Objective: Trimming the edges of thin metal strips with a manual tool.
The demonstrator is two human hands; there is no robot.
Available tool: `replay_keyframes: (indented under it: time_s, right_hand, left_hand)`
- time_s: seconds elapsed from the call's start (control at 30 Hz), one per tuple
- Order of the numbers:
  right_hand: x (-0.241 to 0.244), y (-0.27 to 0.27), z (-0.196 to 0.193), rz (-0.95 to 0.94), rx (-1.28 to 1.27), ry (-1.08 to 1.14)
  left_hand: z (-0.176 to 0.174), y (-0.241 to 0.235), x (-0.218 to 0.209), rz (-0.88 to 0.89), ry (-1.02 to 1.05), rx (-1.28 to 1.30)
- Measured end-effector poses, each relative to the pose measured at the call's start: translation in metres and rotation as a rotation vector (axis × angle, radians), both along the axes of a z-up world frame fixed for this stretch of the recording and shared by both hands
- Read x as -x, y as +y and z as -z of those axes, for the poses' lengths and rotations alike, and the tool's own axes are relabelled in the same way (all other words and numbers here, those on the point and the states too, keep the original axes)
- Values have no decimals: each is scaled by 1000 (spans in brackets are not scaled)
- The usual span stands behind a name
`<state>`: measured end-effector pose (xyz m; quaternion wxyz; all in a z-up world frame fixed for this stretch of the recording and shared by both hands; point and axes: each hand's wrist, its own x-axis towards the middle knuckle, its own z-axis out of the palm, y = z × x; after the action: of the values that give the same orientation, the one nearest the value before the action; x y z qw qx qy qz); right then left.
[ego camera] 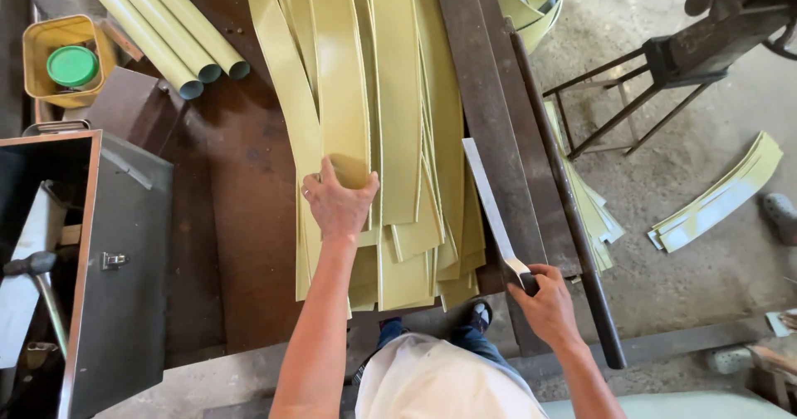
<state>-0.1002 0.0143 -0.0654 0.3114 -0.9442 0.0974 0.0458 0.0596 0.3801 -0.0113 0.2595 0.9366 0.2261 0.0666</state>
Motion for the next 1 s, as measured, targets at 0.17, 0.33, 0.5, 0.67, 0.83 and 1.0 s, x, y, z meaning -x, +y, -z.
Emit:
replay_keyframes:
  time_s: [0.17, 0.33, 0.5, 0.67, 0.83, 1.0]
  right_hand:
    - [0, -14, 12, 12, 56, 48]
    - [-3, -31, 4, 6, -51, 85]
    - [19, -70, 16, -34, -106, 19]
    - [45, -112, 18, 48, -108, -28]
    - [58, -152, 29, 95, -132, 23]
    - [64, -159, 37, 111, -144, 125]
  left_hand:
    - [-6, -9, 29, 32, -264, -41]
    - [-20, -68, 55, 43, -328, 246]
    - [4, -153, 48, 87, -374, 1321]
    - [12, -209, 40, 49, -361, 2411]
    - [41, -235, 48, -88, -250, 2488]
    - [162, -234, 37, -65, -76, 1751]
